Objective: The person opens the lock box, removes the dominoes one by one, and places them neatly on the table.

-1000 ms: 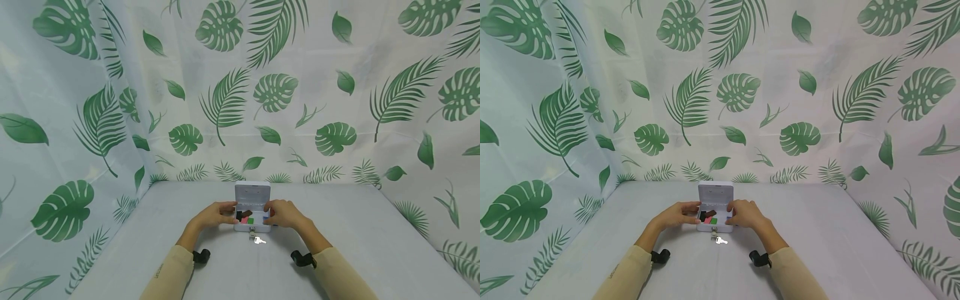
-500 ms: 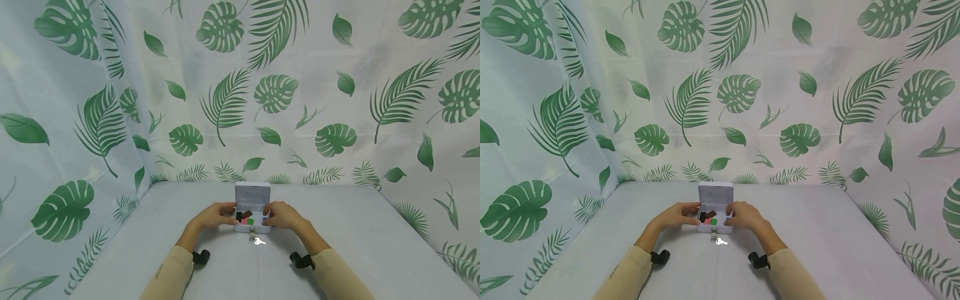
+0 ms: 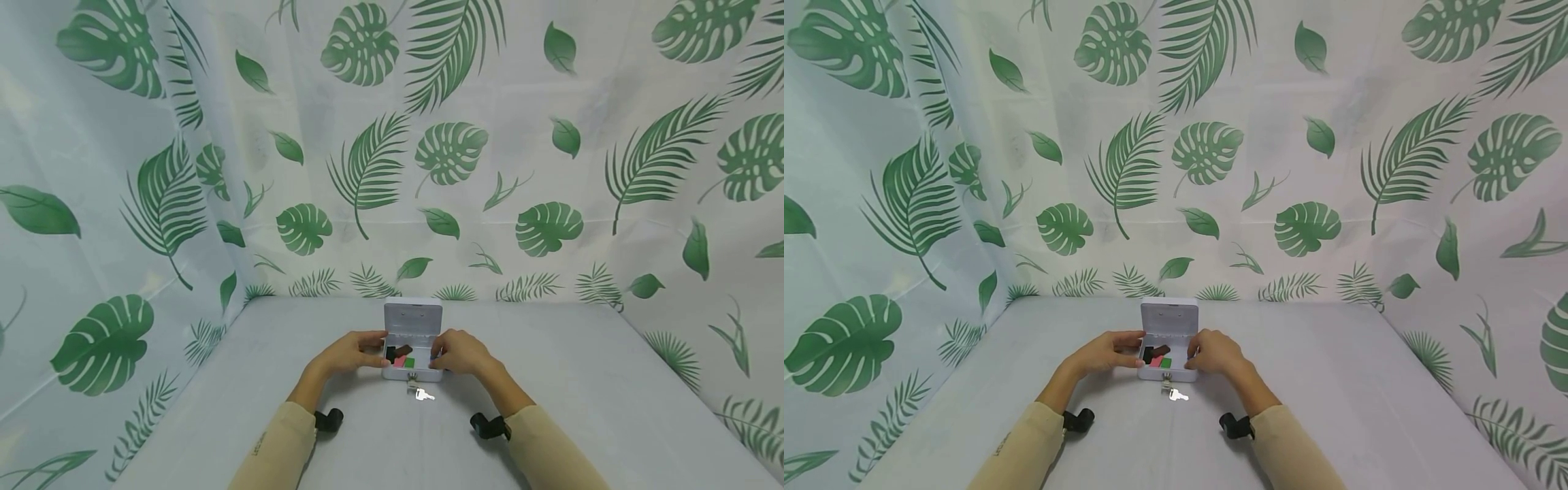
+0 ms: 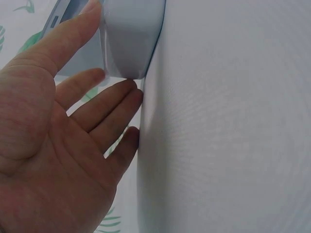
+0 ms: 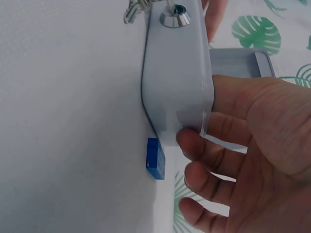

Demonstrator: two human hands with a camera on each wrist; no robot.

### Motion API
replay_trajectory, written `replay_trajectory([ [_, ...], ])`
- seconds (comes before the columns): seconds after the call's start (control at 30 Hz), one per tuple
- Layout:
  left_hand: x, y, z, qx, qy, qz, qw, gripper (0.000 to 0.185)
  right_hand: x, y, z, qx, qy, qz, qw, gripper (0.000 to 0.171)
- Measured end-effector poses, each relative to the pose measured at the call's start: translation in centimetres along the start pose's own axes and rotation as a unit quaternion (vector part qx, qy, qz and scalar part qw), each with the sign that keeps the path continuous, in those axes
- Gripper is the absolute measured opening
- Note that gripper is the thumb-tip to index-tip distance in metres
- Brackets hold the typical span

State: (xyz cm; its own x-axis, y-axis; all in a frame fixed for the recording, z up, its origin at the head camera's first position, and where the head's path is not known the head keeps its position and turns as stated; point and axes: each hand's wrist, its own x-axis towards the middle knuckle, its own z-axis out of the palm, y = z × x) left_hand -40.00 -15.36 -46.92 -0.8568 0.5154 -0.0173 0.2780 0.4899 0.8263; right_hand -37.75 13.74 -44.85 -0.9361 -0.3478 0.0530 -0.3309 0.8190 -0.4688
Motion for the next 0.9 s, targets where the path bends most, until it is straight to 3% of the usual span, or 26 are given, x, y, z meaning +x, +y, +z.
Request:
replay_trajectory([
  [0.4, 0.1, 0.0, -0.2, 0.004, 0.0, 0.008, 1.0, 0.081, -0.3, -1.2, -0.2, -0.02, 0.025, 0.042, 0.999, 0.012],
  [0.9, -0.3, 0.0, 0.1, -0.001, 0.0, 0.012, 0.9999, 0.079, -0.2, -0.8, 0.6, -0.026, 0.039, 0.044, 0.998, 0.015],
])
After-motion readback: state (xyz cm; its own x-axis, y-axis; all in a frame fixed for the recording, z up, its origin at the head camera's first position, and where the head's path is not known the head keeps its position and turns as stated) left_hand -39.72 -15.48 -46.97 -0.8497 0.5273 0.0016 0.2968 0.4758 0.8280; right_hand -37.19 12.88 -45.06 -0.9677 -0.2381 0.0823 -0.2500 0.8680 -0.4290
